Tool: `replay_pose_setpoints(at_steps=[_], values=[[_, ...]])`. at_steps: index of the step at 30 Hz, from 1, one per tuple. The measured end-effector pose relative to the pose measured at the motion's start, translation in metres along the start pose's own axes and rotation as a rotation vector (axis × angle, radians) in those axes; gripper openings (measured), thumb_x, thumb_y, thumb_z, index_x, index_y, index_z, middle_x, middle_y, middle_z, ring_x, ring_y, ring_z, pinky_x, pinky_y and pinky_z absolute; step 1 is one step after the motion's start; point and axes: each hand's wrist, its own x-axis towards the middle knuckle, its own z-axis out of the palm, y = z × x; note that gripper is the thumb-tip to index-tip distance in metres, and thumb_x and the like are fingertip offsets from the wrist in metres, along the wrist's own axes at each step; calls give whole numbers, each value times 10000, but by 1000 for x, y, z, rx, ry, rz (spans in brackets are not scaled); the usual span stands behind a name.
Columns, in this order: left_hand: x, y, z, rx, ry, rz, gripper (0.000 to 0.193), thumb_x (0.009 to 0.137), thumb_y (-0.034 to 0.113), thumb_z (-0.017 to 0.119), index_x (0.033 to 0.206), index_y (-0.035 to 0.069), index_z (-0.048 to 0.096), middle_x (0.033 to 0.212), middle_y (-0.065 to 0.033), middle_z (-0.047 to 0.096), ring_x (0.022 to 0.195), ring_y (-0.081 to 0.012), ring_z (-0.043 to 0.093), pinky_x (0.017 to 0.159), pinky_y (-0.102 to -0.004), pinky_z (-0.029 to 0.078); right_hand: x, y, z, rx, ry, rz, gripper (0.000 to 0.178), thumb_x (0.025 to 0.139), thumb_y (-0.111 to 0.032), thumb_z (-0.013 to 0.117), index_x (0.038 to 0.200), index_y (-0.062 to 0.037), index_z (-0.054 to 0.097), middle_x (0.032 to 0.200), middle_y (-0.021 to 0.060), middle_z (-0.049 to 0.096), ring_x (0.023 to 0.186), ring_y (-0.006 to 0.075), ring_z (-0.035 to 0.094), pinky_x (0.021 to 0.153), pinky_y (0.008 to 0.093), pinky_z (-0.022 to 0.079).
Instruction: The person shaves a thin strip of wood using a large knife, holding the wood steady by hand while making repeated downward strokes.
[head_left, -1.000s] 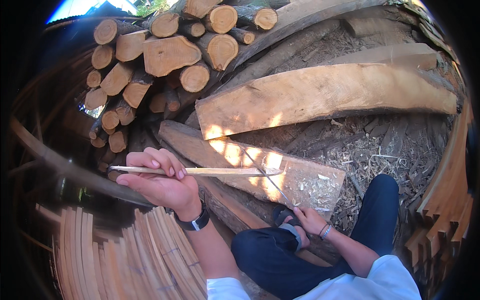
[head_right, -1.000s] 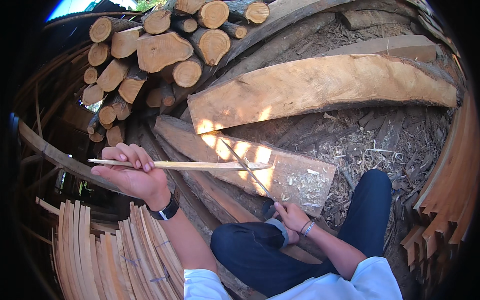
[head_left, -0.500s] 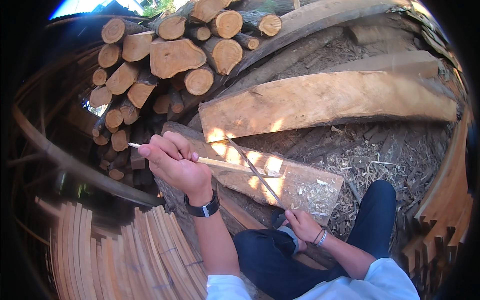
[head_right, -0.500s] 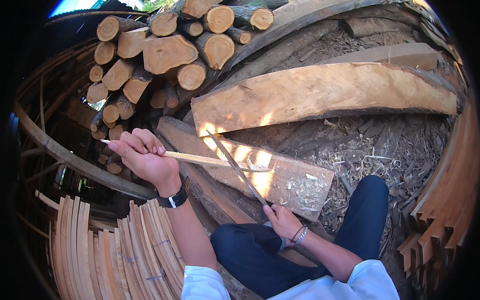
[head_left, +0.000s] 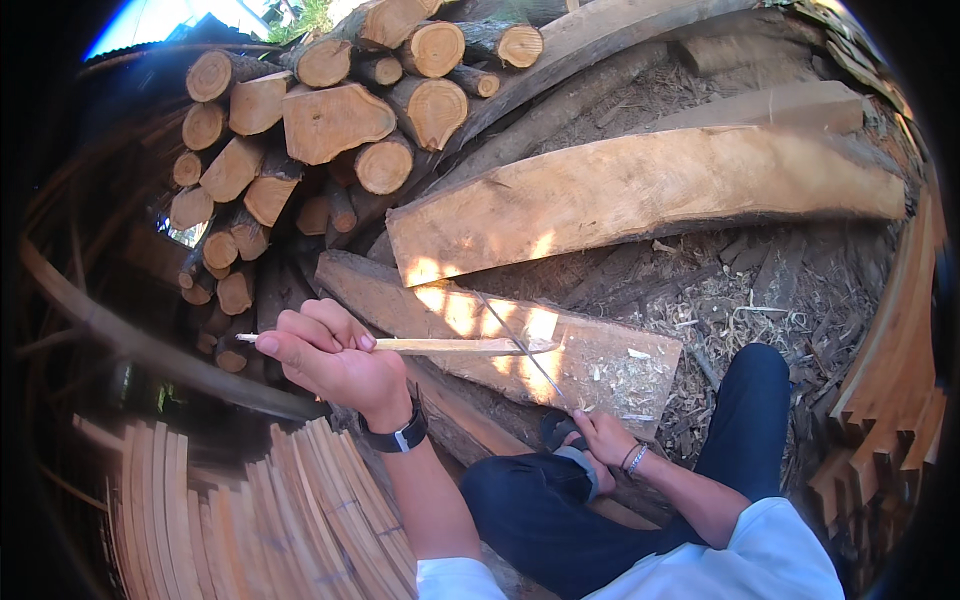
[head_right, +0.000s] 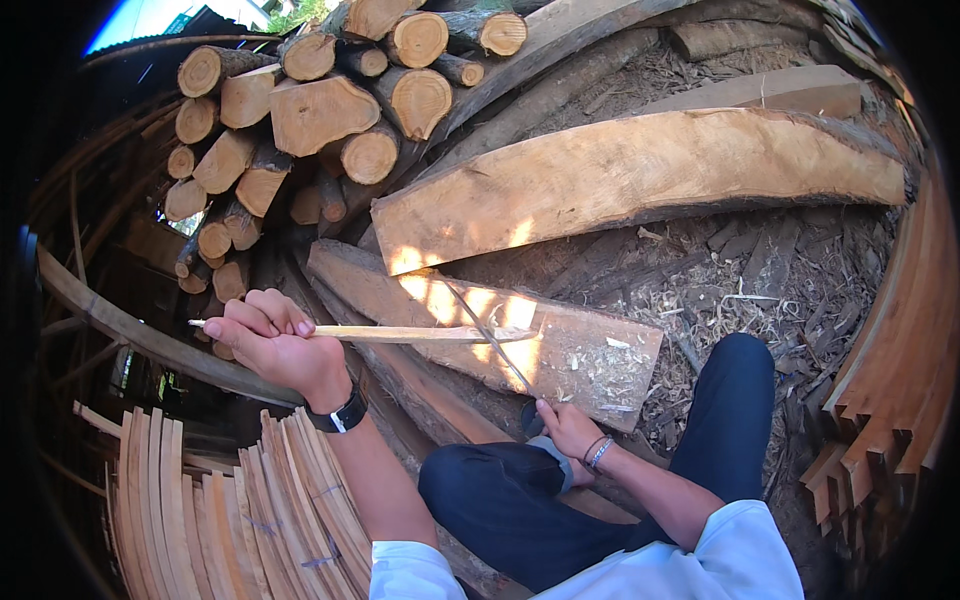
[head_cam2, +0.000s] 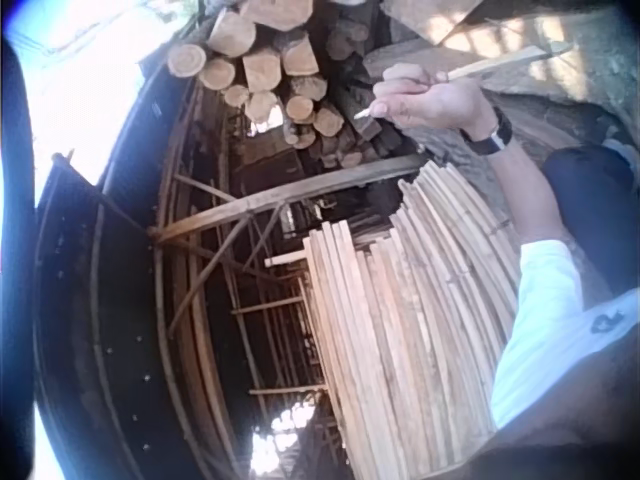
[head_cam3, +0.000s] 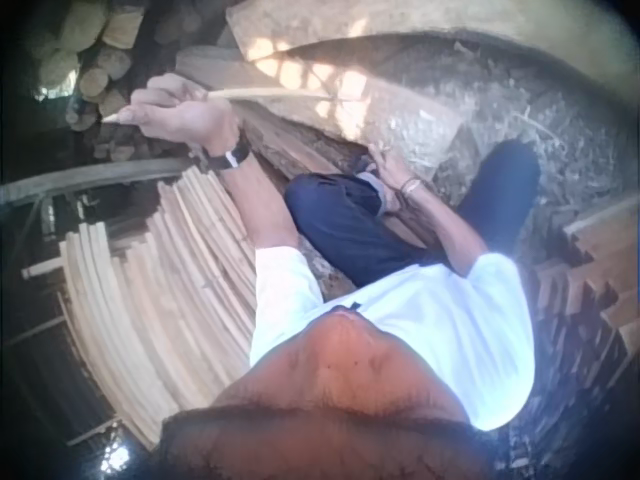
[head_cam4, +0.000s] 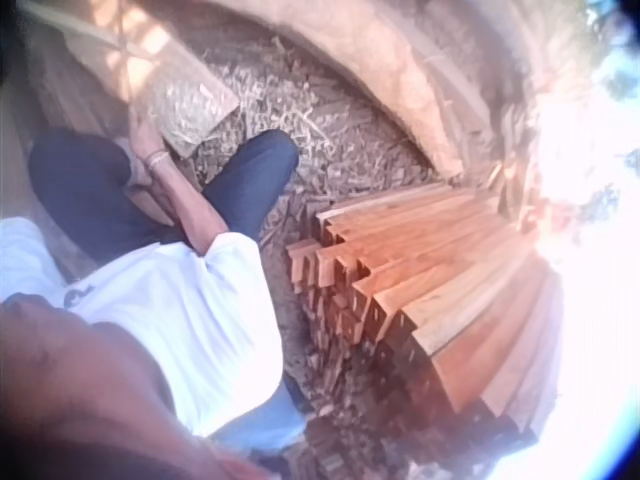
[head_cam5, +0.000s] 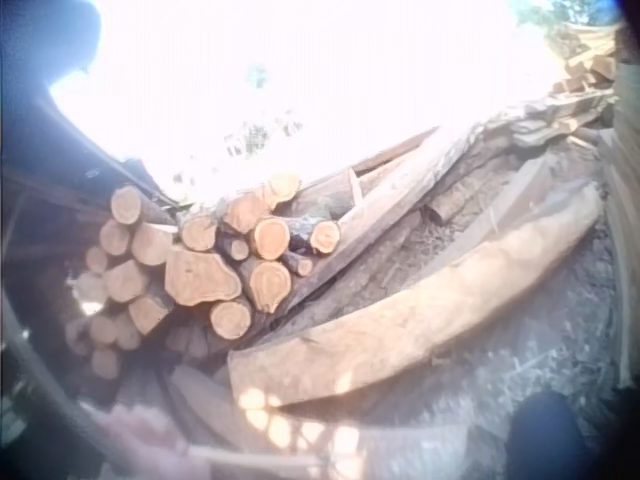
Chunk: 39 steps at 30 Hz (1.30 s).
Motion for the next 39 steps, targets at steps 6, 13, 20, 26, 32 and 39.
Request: replay_pose_setpoints(at_steps=[6,13,20,26,32,39], values=[[-1,-3,-12,-18,23,-16,550,1050,507,264,631,152,254,514,19,214,427,-79,189,395,-215,157,-11,-17,0,-30,-40,30,727,1020,-529,324,742,85,598,622,237,608,633,377,655,634,457,504],[-7,-1,-8,-78,3,-18,544,1055,498,245,633,155,262,515,23,222,428,-77,185,395,-202,158,-17,-32,-11,861,-402,533,602,950,-684,367,767,-115,443,542,-13,408,393,77,399,369,244,350],[-10,1,-6,-74,-13,-6,546,1053,499,251,630,155,272,512,28,217,421,-74,187,389,-199,160,-18,-21,-8,654,-302,431,612,958,-656,384,761,-84,475,550,30,460,402,123,444,383,291,374],[-12,4,-10,-61,16,20,541,1052,498,258,633,158,270,511,33,226,423,-68,191,390,-196,161,-36,-60,-6,-69,-77,-44,552,1013,-425,430,815,65,591,681,289,605,732,478,621,699,514,477],[-13,5,-4,-92,-7,3,544,1048,509,267,629,161,263,509,31,227,420,-67,197,391,-195,159,-6,-10,5,-13,-13,32,553,1021,-436,407,830,38,618,632,192,620,640,351,638,654,453,500],[-15,5,0,-61,17,0,562,1045,521,262,617,157,263,497,24,215,411,-74,193,384,-201,152,-3,-1,15,469,-201,287,632,1004,-576,360,836,1,555,530,22,482,410,121,500,371,275,427]])
